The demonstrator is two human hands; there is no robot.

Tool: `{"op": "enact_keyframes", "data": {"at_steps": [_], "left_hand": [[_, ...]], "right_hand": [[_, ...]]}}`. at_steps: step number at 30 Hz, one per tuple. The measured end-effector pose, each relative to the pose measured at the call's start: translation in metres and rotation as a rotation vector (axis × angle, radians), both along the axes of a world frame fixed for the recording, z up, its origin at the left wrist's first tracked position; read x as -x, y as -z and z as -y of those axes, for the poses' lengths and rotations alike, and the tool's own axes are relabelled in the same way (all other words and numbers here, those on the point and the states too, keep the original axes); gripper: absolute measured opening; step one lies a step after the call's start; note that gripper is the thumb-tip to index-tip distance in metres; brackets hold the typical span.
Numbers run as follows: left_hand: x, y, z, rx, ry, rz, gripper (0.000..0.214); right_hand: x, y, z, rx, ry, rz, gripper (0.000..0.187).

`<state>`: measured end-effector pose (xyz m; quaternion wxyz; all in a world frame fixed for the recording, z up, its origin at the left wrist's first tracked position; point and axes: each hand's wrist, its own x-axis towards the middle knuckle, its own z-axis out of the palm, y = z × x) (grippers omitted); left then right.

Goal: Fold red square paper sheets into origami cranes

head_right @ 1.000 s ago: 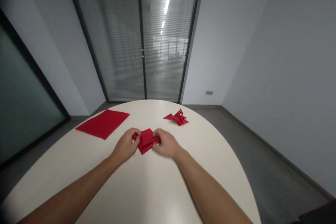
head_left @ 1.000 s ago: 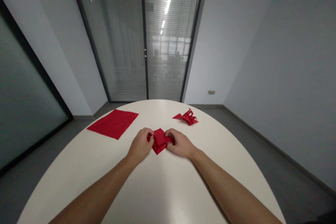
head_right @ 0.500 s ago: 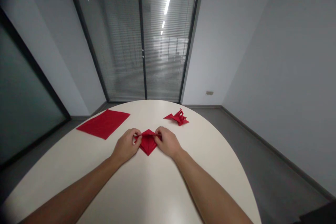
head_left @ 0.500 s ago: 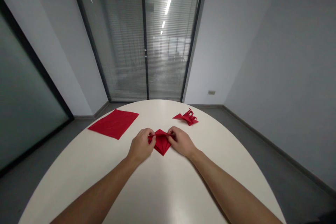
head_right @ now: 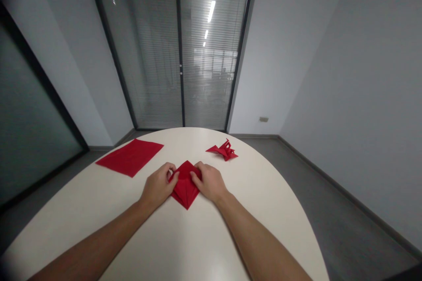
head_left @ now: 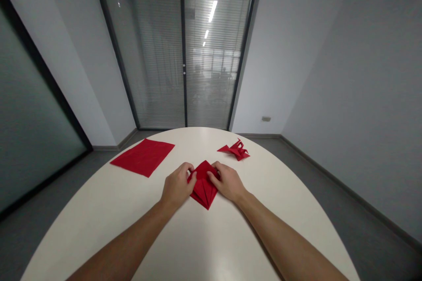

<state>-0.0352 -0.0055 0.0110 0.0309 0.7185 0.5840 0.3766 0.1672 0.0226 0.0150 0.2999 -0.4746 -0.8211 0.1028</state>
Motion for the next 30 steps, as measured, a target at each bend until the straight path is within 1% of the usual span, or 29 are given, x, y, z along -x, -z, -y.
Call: {"op": "enact_keyframes", "data": {"at_steps": [4, 7, 12, 14, 21, 26, 30], "left_hand": [[-0.0003, 0.0029, -0.0018, 0.014, -0.005, 0.017, 0.004], [-0.0006, 0.0054, -0.0034, 0.037, 0.006, 0.090, 0.005], [-0.0009, 0.0050, -0.0024, 0.104, 0.122, 0.315, 0.014], [-0.0009, 0.0043, -0.0015, 0.127, 0.157, 0.353, 0.017], [-0.0012, 0.0065, -0.0036, 0.163, 0.187, 0.301, 0.027], [-0.0011, 0.0062, -0.0039, 0.177, 0.206, 0.267, 0.028], [-0.0001, 0.0046, -0.0048, 0.197, 0.213, 0.309, 0.024]], "right_hand": [[0.0022, 0.0014, 0.0004, 0.004, 0.026, -0.047, 0.009], [0.0025, 0.0029, -0.0004, 0.019, 0.028, -0.069, 0.011], [-0.0001, 0.0055, -0.0034, 0.026, 0.019, -0.100, 0.017], [-0.0013, 0.0063, -0.0045, 0.028, 0.031, -0.114, 0.018], [-0.0026, 0.0058, -0.0052, 0.036, 0.075, -0.133, 0.015], [-0.0010, 0.0027, -0.0026, 0.036, 0.034, -0.132, 0.014], [-0.0003, 0.0006, -0.0001, 0.030, -0.005, -0.132, 0.013]]}}
